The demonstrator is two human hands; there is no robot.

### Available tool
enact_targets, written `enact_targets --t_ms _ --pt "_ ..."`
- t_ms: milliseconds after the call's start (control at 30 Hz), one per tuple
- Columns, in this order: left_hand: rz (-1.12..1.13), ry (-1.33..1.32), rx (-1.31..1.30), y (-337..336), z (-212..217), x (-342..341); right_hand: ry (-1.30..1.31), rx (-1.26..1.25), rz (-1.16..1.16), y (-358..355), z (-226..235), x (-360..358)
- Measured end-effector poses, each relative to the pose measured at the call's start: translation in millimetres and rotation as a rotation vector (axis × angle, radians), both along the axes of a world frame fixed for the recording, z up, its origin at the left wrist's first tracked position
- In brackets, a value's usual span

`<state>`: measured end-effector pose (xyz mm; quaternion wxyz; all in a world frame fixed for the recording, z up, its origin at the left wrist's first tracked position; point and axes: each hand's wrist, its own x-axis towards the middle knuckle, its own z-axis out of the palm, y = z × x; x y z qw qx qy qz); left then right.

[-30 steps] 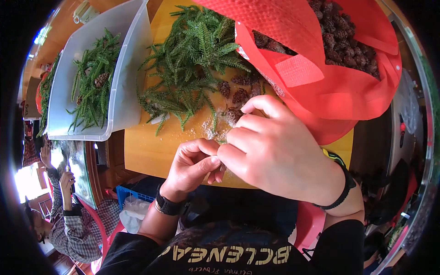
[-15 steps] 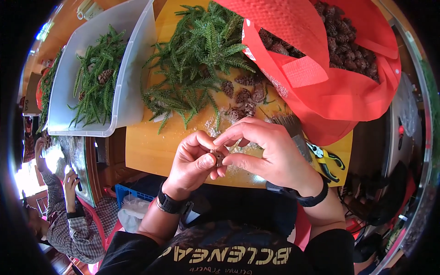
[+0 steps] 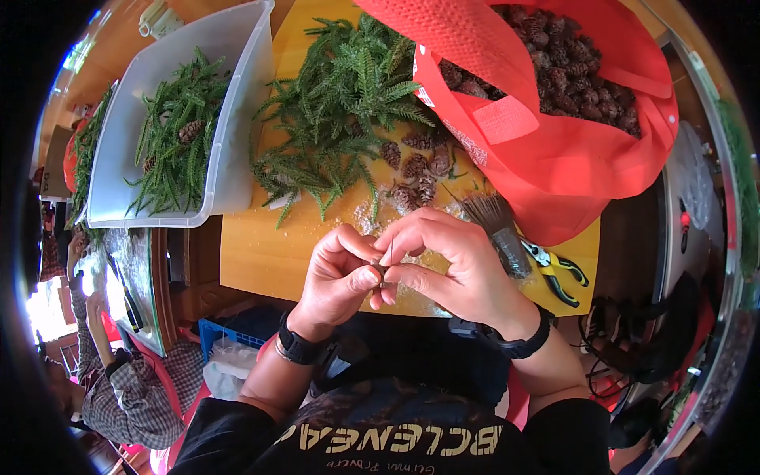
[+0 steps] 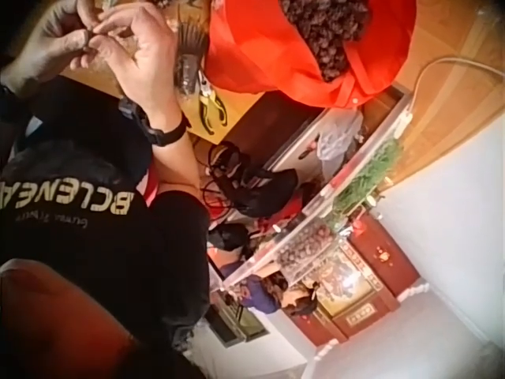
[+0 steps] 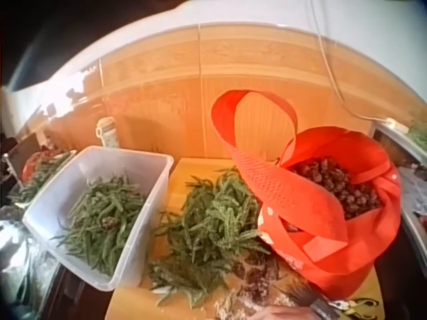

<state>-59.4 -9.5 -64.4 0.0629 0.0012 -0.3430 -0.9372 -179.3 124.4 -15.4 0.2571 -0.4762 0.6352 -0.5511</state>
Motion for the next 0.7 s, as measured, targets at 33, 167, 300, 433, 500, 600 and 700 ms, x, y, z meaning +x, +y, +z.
enact_targets --t_ms 33,167,300,433,500,600,700 --pt "0.008 0.007 -0.010 0 -1 0 0.054 0.010 -0.013 0 0 1" --pt "0.044 0.010 -0.057 0 -1 -1 -0.003 0.015 -0.052 0 1 8" --pt "0.041 0.024 -0.061 -1 2 -1 -0.142 -0.007 -0.092 1 -3 13" --pt "0.070 -0.018 -0.103 0 1 0 -0.329 -0.098 -0.198 0 -10 22" --pt "0.080 -0.006 -0.092 1 1 0 -0.198 -0.093 -0.190 0 -9 19" --pt "0.085 -0.004 -0.074 1 1 1 0.041 -0.110 -0.178 -2 -9 14" --pt "0.085 -0.010 -0.065 2 1 0 0.175 -0.137 -0.180 -3 -9 13"
